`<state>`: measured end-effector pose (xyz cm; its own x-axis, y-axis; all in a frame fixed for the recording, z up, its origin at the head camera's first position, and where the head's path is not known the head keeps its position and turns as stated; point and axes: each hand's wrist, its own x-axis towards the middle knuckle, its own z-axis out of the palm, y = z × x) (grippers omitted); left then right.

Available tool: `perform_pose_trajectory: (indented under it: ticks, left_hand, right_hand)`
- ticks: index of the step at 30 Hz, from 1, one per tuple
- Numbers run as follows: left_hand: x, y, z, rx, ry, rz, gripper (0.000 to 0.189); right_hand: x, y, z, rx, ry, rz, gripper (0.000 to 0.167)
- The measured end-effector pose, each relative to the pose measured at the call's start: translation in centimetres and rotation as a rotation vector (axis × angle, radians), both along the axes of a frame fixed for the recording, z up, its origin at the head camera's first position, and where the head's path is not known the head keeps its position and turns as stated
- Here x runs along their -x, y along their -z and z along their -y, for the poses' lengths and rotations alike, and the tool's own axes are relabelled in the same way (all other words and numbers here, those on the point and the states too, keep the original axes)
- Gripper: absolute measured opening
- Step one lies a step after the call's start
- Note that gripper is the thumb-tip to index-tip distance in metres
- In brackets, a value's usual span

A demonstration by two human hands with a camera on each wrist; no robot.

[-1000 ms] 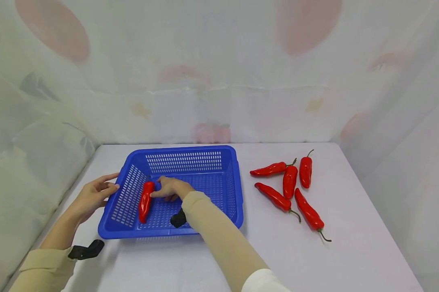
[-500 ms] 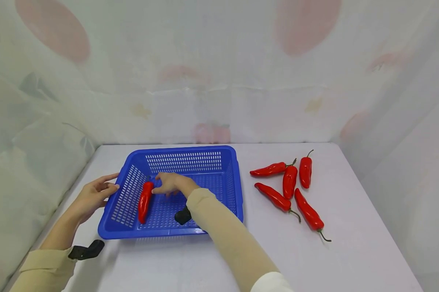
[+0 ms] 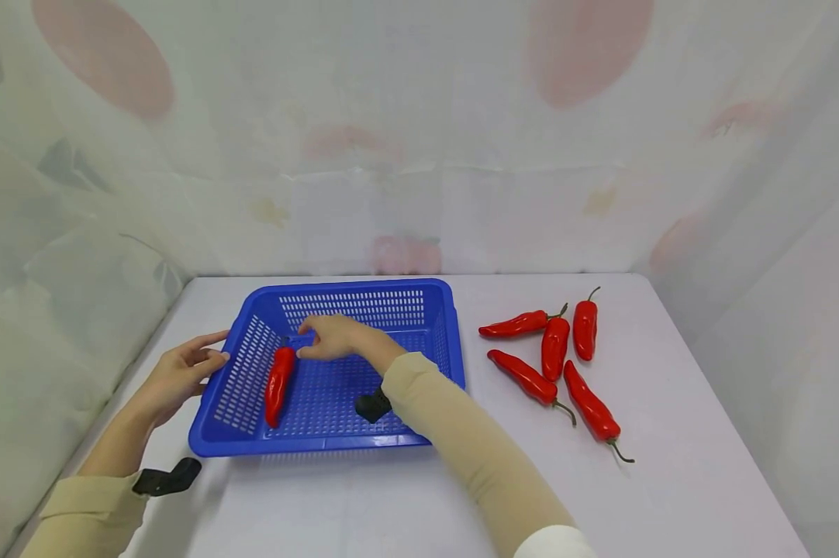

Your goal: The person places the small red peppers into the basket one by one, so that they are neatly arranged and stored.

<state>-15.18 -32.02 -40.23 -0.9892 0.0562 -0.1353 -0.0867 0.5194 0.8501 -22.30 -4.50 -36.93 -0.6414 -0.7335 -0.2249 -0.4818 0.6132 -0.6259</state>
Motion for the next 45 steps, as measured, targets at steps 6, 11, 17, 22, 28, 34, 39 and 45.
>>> perform_pose_trajectory:
  ticks: [6,11,17,22,28,34,39,45]
  left_hand:
    - [-0.1,0.1,0.0,0.009,-0.007,0.005,0.061]
    - [0.0,0.0,0.0,0.005,-0.008,0.004,0.061]
    - [0.0,-0.1,0.0,0.005,-0.009,0.001,0.06]
    - [0.1,-0.2,-0.1,0.005,-0.009,0.002,0.06]
    - [0.3,0.0,-0.3,-0.001,-0.004,0.006,0.059]
    - [0.3,0.1,-0.5,-0.003,-0.002,0.004,0.058]
    - [0.3,0.1,-0.4,-0.007,-0.005,0.001,0.058]
    - [0.2,0.0,-0.4,-0.007,-0.001,-0.007,0.058]
  right_hand:
    - [-0.2,-1.0,-1.2,0.034,-0.063,-0.091,0.042]
    - [-0.3,-1.7,-2.1,0.067,-0.077,-0.147,0.041]
    - [-0.4,-2.3,-3.4,0.096,-0.071,-0.187,0.04]
    - [-0.4,-2.8,-4.8,0.138,-0.053,-0.194,0.04]
    - [-0.4,-3.1,-6.9,0.168,-0.005,-0.235,0.04]
    - [-0.8,-3.6,-9.0,0.219,0.036,-0.277,0.042]
    - [-1.1,-4.2,-10.5,0.269,0.069,-0.313,0.043]
    - [-1.1,-4.8,-12.7,0.319,0.133,-0.313,0.044]
